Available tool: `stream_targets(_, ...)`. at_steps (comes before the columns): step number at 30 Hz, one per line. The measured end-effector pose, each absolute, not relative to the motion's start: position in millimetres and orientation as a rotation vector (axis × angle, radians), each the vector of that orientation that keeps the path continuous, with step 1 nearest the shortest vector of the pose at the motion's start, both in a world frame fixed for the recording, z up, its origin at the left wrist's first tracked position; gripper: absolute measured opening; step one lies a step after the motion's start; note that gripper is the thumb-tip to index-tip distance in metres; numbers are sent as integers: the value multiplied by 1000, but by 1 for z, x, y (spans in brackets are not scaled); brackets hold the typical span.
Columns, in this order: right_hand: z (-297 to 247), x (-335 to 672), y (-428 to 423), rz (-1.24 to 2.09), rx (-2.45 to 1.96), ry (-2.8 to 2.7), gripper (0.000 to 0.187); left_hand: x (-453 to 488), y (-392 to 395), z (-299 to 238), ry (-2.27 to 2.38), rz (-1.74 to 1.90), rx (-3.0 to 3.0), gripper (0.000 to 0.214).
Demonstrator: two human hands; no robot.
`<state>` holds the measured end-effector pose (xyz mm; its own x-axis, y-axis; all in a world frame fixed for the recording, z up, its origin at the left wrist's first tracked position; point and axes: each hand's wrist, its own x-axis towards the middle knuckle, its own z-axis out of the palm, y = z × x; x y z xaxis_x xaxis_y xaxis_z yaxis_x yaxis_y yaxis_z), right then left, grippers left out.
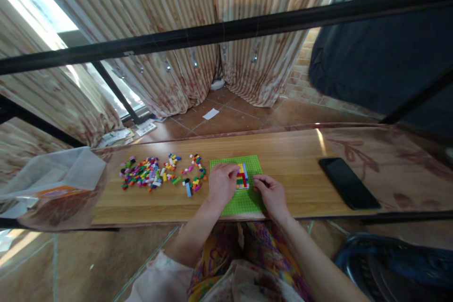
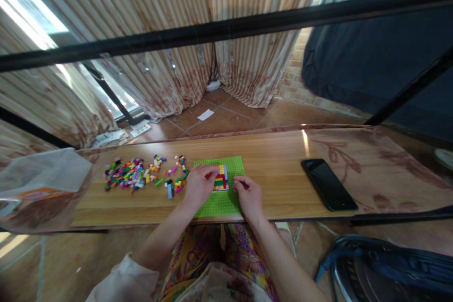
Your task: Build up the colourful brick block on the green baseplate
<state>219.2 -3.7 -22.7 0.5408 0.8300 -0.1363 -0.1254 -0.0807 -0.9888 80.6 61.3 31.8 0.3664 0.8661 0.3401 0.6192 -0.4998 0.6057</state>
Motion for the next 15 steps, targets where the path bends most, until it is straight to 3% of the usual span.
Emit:
stream_targets(6, -23, 219, -1, 807, -1470, -720, 30, 78, 61, 30, 1276, 960, 2168, 15)
stream_targets(15, 9, 215, 27, 499, -1504, -1435, 22, 76, 63, 22, 1300, 1022, 2094, 16)
